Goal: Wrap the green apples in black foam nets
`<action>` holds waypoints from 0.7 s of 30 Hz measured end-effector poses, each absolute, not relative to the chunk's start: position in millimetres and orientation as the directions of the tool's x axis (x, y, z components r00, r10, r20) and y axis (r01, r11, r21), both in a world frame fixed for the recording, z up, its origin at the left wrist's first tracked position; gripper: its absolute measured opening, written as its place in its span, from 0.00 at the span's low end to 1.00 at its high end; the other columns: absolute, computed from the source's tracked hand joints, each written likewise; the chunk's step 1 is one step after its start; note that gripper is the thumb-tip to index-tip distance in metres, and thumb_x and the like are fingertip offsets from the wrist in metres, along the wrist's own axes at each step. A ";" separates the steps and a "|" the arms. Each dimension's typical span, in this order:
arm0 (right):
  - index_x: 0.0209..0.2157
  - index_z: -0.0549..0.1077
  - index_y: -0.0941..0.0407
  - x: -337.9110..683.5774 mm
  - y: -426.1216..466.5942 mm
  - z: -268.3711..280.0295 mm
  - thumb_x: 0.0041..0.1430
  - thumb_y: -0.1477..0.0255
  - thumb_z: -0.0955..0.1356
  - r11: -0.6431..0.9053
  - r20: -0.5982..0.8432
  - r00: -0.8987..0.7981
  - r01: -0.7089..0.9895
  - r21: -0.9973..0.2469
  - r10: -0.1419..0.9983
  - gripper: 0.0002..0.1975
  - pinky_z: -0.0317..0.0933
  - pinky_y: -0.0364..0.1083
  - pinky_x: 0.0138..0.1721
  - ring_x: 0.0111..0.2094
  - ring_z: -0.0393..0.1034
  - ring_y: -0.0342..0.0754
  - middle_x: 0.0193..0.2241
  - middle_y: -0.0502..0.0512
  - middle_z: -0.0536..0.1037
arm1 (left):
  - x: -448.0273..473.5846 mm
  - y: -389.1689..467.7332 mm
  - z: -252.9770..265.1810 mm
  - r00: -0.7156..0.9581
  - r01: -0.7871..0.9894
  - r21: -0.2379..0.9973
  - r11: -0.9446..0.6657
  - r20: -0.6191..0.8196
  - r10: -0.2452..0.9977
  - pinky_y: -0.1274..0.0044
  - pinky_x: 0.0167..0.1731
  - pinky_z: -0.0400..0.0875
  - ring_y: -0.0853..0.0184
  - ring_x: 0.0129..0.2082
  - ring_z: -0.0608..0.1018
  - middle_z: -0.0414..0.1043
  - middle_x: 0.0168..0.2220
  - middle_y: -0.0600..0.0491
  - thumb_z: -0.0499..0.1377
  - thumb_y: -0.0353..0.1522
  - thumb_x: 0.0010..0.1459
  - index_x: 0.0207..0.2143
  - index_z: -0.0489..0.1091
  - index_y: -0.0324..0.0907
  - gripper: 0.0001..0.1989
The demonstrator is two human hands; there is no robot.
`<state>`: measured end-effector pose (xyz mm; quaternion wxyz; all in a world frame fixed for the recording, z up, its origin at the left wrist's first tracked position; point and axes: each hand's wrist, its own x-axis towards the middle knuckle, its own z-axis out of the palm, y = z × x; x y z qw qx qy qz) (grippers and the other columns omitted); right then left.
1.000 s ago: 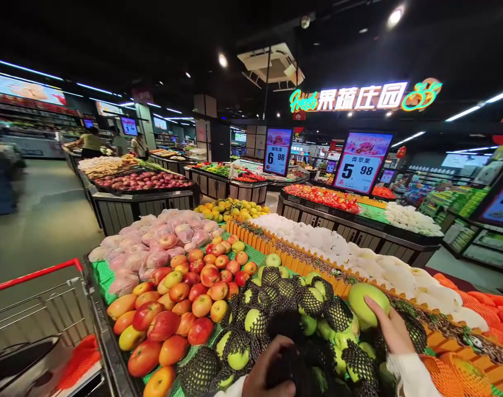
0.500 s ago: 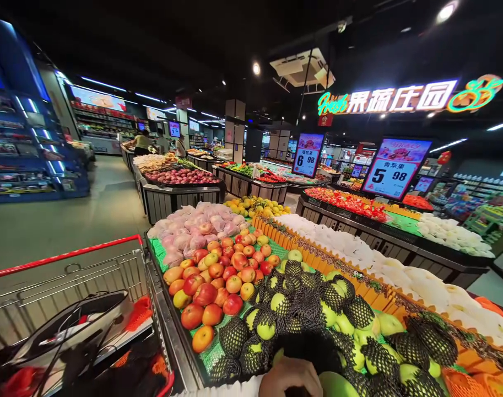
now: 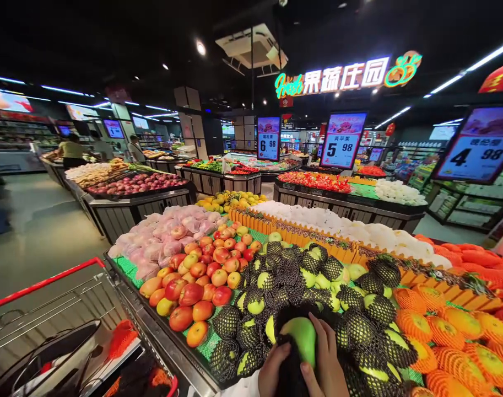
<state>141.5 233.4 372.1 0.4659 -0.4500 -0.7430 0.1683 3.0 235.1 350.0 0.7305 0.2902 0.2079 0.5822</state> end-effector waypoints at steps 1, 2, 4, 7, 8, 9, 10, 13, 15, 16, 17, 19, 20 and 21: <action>0.64 0.58 0.54 138.7 231.9 376.4 0.61 0.46 0.58 0.574 0.579 -0.176 0.524 -0.629 0.796 0.38 0.61 0.60 0.56 0.60 0.61 0.65 0.59 0.67 0.62 | -1.8 235.6 353.4 0.190 -0.726 0.680 0.108 0.047 0.981 0.63 0.64 0.52 0.50 0.59 0.67 0.73 0.52 0.44 0.65 0.47 0.48 0.49 0.74 0.40 0.29; 0.65 0.57 0.56 136.2 230.5 380.4 0.58 0.42 0.58 0.608 0.618 -0.197 0.547 -0.575 0.761 0.42 0.60 0.62 0.56 0.60 0.59 0.67 0.61 0.69 0.61 | -7.5 236.9 356.9 0.143 -0.709 0.703 0.053 0.069 0.987 0.63 0.64 0.51 0.49 0.61 0.66 0.72 0.53 0.44 0.66 0.46 0.48 0.50 0.74 0.41 0.29; 0.63 0.61 0.56 132.4 227.9 387.7 0.55 0.42 0.63 0.674 0.696 -0.252 0.597 -0.435 0.672 0.43 0.61 0.62 0.56 0.59 0.60 0.68 0.60 0.68 0.63 | -18.6 240.4 362.3 0.077 -0.660 0.750 -0.035 0.114 0.990 0.62 0.65 0.50 0.48 0.61 0.64 0.71 0.55 0.44 0.69 0.44 0.45 0.53 0.72 0.42 0.32; 0.51 0.72 0.51 130.3 224.2 394.9 0.59 0.67 0.71 0.768 0.786 -0.306 0.562 -0.307 0.537 0.18 0.67 0.53 0.51 0.51 0.70 0.58 0.49 0.60 0.75 | -27.4 243.3 363.3 0.089 -0.702 0.712 0.006 0.080 0.993 0.60 0.63 0.53 0.49 0.59 0.68 0.71 0.55 0.46 0.70 0.39 0.43 0.58 0.67 0.45 0.37; 0.46 0.73 0.50 130.4 222.3 395.5 0.59 0.74 0.70 0.793 0.791 -0.311 0.514 -0.327 0.528 0.12 0.68 0.50 0.49 0.48 0.72 0.55 0.44 0.57 0.77 | -27.8 243.1 362.5 0.109 -0.738 0.673 0.047 0.051 0.993 0.60 0.62 0.55 0.49 0.58 0.69 0.72 0.54 0.47 0.70 0.38 0.43 0.58 0.66 0.46 0.38; 0.42 0.73 0.50 130.8 220.0 394.9 0.60 0.77 0.68 0.799 0.775 -0.307 0.460 -0.387 0.552 0.10 0.69 0.48 0.47 0.46 0.73 0.53 0.40 0.56 0.78 | -27.4 242.5 362.0 0.124 -0.769 0.634 0.081 0.023 0.992 0.61 0.61 0.57 0.50 0.57 0.70 0.73 0.53 0.48 0.70 0.38 0.41 0.58 0.67 0.47 0.39; 0.41 0.73 0.51 131.1 217.2 393.3 0.60 0.77 0.67 0.777 0.742 -0.287 0.413 -0.475 0.606 0.09 0.70 0.47 0.45 0.44 0.74 0.52 0.39 0.56 0.79 | -26.4 241.5 361.9 0.140 -0.787 0.606 0.114 -0.005 0.990 0.62 0.60 0.59 0.50 0.57 0.71 0.74 0.52 0.49 0.70 0.38 0.40 0.56 0.68 0.47 0.38; 0.42 0.71 0.52 130.8 208.8 384.4 0.64 0.69 0.65 0.557 0.527 -0.183 0.269 -0.786 0.830 0.06 0.69 0.45 0.37 0.37 0.74 0.50 0.35 0.56 0.78 | -23.9 239.0 366.5 0.266 -0.779 0.573 0.254 -0.065 0.962 0.63 0.57 0.64 0.49 0.55 0.73 0.78 0.45 0.45 0.70 0.42 0.40 0.46 0.76 0.41 0.29; 0.40 0.70 0.53 130.5 207.1 378.2 0.64 0.61 0.65 0.353 0.321 -0.237 0.102 -0.930 0.917 0.11 0.66 0.43 0.32 0.31 0.71 0.47 0.30 0.53 0.75 | -24.4 239.4 371.6 0.404 -0.752 0.539 0.378 -0.076 0.912 0.61 0.53 0.68 0.46 0.52 0.75 0.79 0.40 0.41 0.67 0.47 0.43 0.38 0.78 0.38 0.26; 0.38 0.70 0.54 131.3 208.1 375.8 0.60 0.57 0.67 0.247 0.223 -0.324 0.032 -0.969 0.919 0.14 0.64 0.43 0.30 0.29 0.69 0.46 0.28 0.51 0.74 | -25.5 240.5 373.7 0.457 -0.743 0.518 0.424 -0.070 0.886 0.60 0.52 0.69 0.46 0.51 0.76 0.80 0.39 0.40 0.66 0.49 0.44 0.36 0.79 0.37 0.26; 0.35 0.70 0.55 133.2 210.5 374.0 0.56 0.54 0.70 0.154 0.141 -0.418 -0.002 -0.988 0.897 0.18 0.61 0.42 0.27 0.27 0.66 0.45 0.26 0.50 0.72 | -26.9 241.9 374.9 0.491 -0.738 0.499 0.454 -0.064 0.869 0.60 0.51 0.70 0.46 0.49 0.77 0.80 0.38 0.41 0.65 0.50 0.44 0.34 0.79 0.37 0.26; 0.28 0.69 0.56 140.4 218.2 372.4 0.48 0.54 0.75 0.054 0.046 -0.504 0.001 -0.999 0.863 0.21 0.55 0.41 0.25 0.23 0.61 0.42 0.22 0.47 0.68 | -30.0 245.0 373.6 0.506 -0.739 0.473 0.480 -0.082 0.859 0.60 0.50 0.71 0.48 0.48 0.78 0.80 0.37 0.42 0.65 0.50 0.44 0.34 0.78 0.38 0.25; 0.25 0.68 0.57 145.2 222.7 372.5 0.46 0.55 0.76 0.036 0.036 -0.483 -0.009 -0.999 0.875 0.21 0.53 0.41 0.24 0.22 0.58 0.40 0.20 0.46 0.66 | -31.4 246.1 370.8 0.481 -0.745 0.471 0.473 -0.112 0.869 0.61 0.50 0.72 0.48 0.48 0.78 0.81 0.37 0.44 0.66 0.49 0.44 0.34 0.78 0.39 0.23; 0.24 0.68 0.57 150.0 227.1 373.2 0.47 0.55 0.75 0.031 0.050 -0.427 -0.053 -0.998 0.903 0.21 0.51 0.41 0.24 0.22 0.56 0.40 0.19 0.46 0.64 | -32.3 246.6 366.5 0.440 -0.749 0.479 0.458 -0.157 0.884 0.62 0.50 0.72 0.49 0.48 0.79 0.81 0.36 0.45 0.68 0.47 0.43 0.33 0.78 0.40 0.22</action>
